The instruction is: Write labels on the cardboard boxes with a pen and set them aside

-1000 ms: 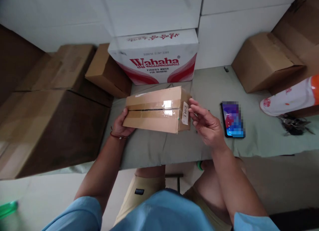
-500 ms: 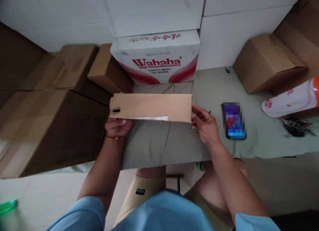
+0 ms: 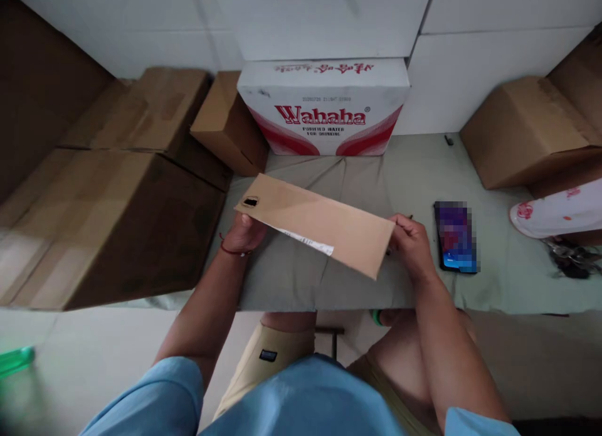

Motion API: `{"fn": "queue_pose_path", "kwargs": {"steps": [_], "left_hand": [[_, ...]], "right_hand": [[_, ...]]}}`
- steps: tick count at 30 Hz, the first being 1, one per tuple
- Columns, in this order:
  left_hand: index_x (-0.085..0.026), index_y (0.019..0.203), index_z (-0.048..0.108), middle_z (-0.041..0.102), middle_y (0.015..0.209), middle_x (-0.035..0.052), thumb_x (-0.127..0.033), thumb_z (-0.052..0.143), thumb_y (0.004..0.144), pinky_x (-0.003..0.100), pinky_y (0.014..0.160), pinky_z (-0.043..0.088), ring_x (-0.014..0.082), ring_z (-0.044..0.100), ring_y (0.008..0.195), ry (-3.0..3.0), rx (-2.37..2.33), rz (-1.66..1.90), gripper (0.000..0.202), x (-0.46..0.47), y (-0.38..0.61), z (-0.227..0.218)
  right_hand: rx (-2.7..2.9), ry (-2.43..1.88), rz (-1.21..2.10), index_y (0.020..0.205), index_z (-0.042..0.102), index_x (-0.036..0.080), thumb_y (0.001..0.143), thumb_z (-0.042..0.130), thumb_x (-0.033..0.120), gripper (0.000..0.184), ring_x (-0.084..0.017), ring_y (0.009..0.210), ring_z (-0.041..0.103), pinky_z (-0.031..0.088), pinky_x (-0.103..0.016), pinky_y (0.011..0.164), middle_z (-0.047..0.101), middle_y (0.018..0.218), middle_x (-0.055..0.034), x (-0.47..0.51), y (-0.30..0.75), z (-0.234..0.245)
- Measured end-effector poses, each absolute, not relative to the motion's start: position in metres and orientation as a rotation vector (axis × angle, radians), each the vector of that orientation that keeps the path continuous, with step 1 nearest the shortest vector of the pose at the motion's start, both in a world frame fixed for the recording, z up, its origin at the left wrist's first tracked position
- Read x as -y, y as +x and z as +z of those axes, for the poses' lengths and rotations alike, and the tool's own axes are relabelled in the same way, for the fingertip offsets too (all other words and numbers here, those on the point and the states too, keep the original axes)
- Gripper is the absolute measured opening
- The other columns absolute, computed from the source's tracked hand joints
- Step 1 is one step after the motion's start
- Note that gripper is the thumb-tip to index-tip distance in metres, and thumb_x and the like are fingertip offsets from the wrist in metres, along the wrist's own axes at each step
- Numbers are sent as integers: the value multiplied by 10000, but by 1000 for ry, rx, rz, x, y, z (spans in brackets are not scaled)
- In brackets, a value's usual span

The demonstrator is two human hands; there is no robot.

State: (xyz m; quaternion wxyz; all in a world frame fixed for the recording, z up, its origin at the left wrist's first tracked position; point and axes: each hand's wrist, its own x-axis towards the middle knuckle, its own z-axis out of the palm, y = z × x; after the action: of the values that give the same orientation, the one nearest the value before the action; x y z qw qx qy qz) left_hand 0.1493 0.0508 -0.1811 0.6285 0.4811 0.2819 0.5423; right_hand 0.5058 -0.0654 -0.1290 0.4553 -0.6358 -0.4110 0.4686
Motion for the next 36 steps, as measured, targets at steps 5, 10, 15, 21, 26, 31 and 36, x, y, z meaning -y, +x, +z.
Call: {"fn": "queue_pose_path", "kwargs": {"steps": [5, 10, 15, 21, 26, 31, 36], "left_hand": [[-231, 1283, 812, 817, 1277, 130, -732, 873, 808, 452, 1084, 593, 354, 757, 1263, 1193, -615, 976, 694, -45, 157, -180], [-269, 1356, 774, 780, 1387, 147, -441, 949, 849, 448, 1074, 607, 288, 770, 1244, 1276, -565, 788, 563, -37, 177, -174], [-240, 1220, 807, 762, 1321, 128, -504, 927, 844, 428, 1074, 612, 257, 736, 1235, 1477, -861, 959, 475, -30, 187, -167], [-258, 1089, 809, 712, 1103, 62, -381, 751, 1012, 335, 916, 592, 208, 681, 1054, 1690, -1183, 1300, 156, 19, 189, -117], [-306, 1317, 723, 651, 1214, 64, -381, 869, 906, 367, 965, 549, 237, 631, 1108, 1399, -1174, 1167, 442, 60, 206, -98], [-288, 1376, 631, 630, 1465, 101, -304, 956, 741, 460, 1188, 477, 327, 530, 1480, 905, -963, 958, 714, 44, 218, -113], [-276, 1360, 648, 623, 1560, 93, -354, 874, 773, 492, 1194, 484, 356, 556, 1486, 763, -861, 885, 634, 36, 229, -122]], "right_hand": [[1550, -1298, 1657, 857, 758, 194, 864, 781, 512, 319, -211, 788, 712, 544, -294, 698, 764, 841, -41, 69, 495, -113], [1708, -1180, 1644, 947, 786, 201, 958, 716, 437, 247, -186, 824, 745, 596, -291, 764, 796, 907, -52, 67, 483, -119], [1780, -1256, 1392, 1010, 807, 220, 977, 682, 388, 212, -186, 861, 770, 601, -302, 802, 820, 969, -54, 67, 490, -125], [1721, -1978, 330, 1212, 816, 202, 1005, 518, 346, 391, -275, 943, 750, 575, -413, 858, 806, 1072, -134, 61, 534, -137], [1939, -2374, 173, 1520, 696, 236, 984, 432, 240, 597, -253, 792, 681, 472, -373, 665, 738, 1110, -150, 59, 558, -147], [2056, -2374, 221, 1444, 752, 250, 1010, 443, 257, 533, -258, 812, 681, 408, -363, 638, 760, 1111, -143, 56, 561, -142], [2085, -2508, 384, 1172, 816, 248, 990, 587, 373, 318, -278, 837, 706, 341, -350, 621, 819, 1069, -116, 54, 562, -130]]}}
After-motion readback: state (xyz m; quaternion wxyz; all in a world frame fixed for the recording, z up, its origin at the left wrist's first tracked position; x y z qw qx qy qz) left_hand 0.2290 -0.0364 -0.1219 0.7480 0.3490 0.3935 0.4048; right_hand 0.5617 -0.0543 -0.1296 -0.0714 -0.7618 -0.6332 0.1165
